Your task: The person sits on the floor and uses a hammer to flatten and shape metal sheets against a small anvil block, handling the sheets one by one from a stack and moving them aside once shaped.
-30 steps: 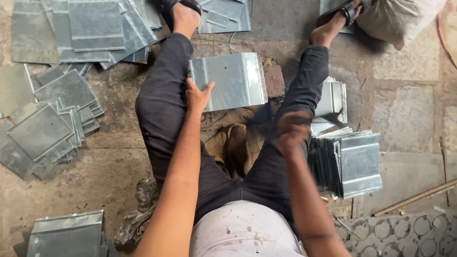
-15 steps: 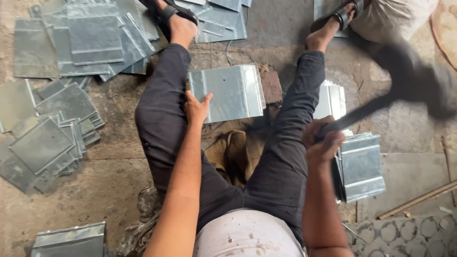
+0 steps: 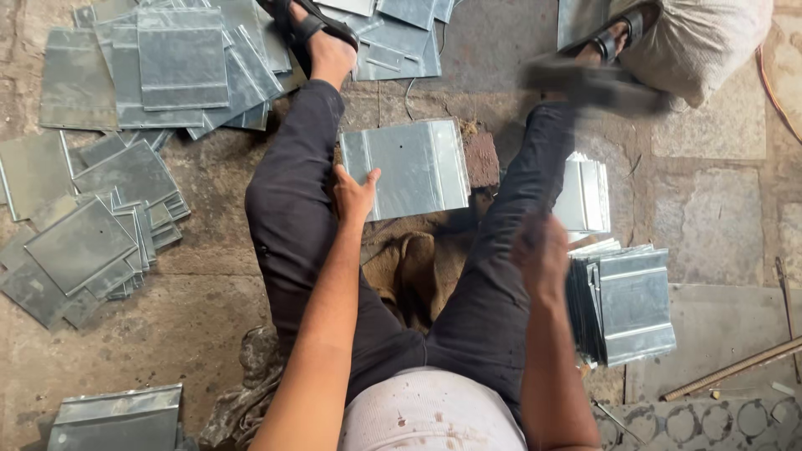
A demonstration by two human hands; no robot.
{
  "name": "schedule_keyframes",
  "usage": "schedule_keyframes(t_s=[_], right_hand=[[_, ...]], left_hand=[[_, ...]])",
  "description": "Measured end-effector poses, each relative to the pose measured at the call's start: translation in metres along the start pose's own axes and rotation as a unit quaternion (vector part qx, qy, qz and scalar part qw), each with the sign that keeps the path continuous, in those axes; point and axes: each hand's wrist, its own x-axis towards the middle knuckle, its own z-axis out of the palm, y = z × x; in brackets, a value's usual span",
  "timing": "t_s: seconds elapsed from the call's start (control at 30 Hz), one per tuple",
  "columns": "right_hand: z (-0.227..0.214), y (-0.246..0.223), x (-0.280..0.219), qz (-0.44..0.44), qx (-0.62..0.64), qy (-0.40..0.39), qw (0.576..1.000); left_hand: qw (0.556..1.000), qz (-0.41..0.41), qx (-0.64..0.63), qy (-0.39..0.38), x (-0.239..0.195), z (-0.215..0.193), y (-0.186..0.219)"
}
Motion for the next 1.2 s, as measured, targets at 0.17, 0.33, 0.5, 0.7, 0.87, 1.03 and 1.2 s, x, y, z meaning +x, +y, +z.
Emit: schedule_keyframes(t_s=[0.17, 0.33, 0.5, 0.7, 0.87, 1.03, 1.2], right_hand=[[-0.004, 0.042, 0.017, -0.233, 0.116, 0.001, 0.966], [0.003, 0.132, 0.017, -0.136, -0.351, 0.010, 0.927], [0.010, 0.063, 0.029, -0.002, -0.362, -0.011, 0.932], [0.019, 0.054, 0.018, -0.084, -0.061, 0.051, 0.993], [-0.002, 0.124, 0.049, -0.081, -0.380, -0.040, 0.920], [-0.003, 0.057, 0.066, 0.074, -0.245, -0.003, 0.967], [0.022, 0.020, 0.063, 0.012, 0.022, 0.095, 0.995]], left_hand=[[1.000, -0.022, 0.017, -0.004, -0.007, -0.001, 0.003], [0.999, -0.034, 0.015, -0.022, -0.005, 0.004, -0.001], [0.998, 0.034, 0.009, 0.060, 0.008, 0.013, -0.002], [0.999, -0.040, 0.029, -0.006, -0.006, 0.005, 0.000], [0.998, -0.050, 0.036, -0.014, -0.007, -0.005, 0.003], [0.996, 0.036, -0.009, 0.083, -0.003, 0.019, -0.017], [0.999, -0.010, 0.004, 0.035, -0.001, 0.009, -0.008]])
